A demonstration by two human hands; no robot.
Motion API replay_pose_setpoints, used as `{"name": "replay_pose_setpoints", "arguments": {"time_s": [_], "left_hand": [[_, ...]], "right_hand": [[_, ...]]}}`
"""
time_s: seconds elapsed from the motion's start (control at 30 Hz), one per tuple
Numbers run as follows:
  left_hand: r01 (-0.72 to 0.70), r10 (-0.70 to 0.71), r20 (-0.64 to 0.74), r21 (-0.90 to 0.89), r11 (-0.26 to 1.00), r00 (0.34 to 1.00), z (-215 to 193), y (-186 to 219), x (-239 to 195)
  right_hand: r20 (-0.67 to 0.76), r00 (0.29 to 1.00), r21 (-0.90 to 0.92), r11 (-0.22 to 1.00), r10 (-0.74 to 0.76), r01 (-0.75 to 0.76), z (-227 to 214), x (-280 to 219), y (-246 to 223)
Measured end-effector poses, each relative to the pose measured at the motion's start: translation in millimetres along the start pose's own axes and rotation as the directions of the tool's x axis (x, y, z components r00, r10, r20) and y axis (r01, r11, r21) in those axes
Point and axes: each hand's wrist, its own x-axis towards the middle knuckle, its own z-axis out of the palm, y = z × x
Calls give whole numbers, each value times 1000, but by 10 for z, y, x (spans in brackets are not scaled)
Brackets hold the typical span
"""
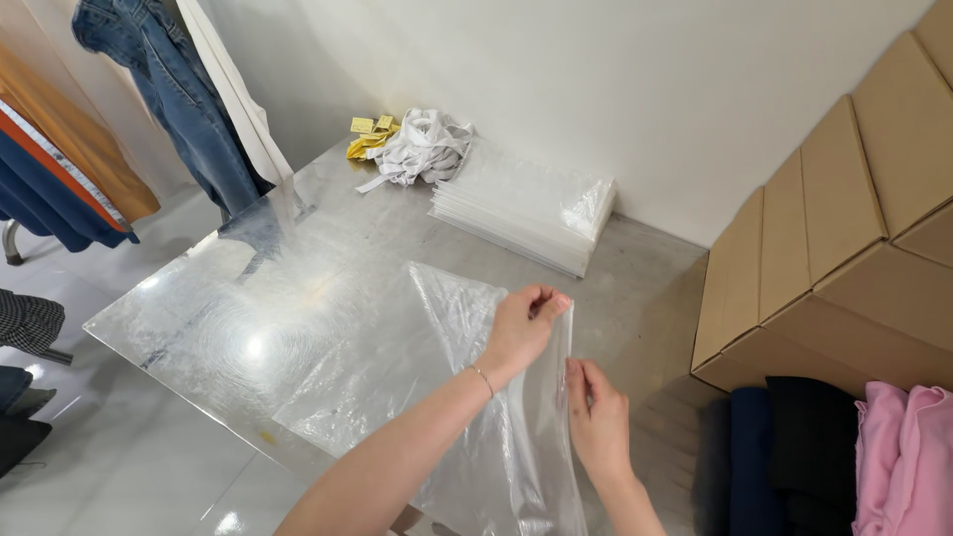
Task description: The person folds a pink garment and places it on a stack of clothes. They then handle a plastic bag containing a patterned garment, placing it on a table. The person unfolds the patterned garment, places it on a hanger, and hangs it on a clothing rack. They repeat this process with a pink t-shirt and a brown top.
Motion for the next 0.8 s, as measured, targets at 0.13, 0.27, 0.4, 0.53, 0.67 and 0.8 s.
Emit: {"name": "replay_pose_setpoints", "arguments": {"time_s": [0.13, 0.27, 0.4, 0.53, 0.67, 0.8], "left_hand": [[-21, 21, 4, 52, 998, 1000, -101, 11, 124], [-130, 140, -128, 86, 988, 982, -225, -144, 543], [-189, 201, -299, 68, 980, 933, -404, -208, 1017], [-117, 136, -276, 86, 989, 951, -490, 68, 898], [-213, 313, -270, 342, 915, 911, -577, -324, 969], [-73, 215, -346, 378, 923, 913, -1166, -1048, 557]], "right_hand": [[45, 992, 14, 992, 121, -122, -131, -312, 40], [112, 985, -66, 990, 135, -128, -256, -679, 538], [159, 976, -107, 986, 148, -132, -397, -1082, 1133], [111, 968, -64, 973, 227, -221, -521, -1261, 1099], [134, 914, -53, 924, 383, -379, -515, -1281, 1388], [90, 766, -194, 766, 636, -613, -555, -1181, 1565]]}}
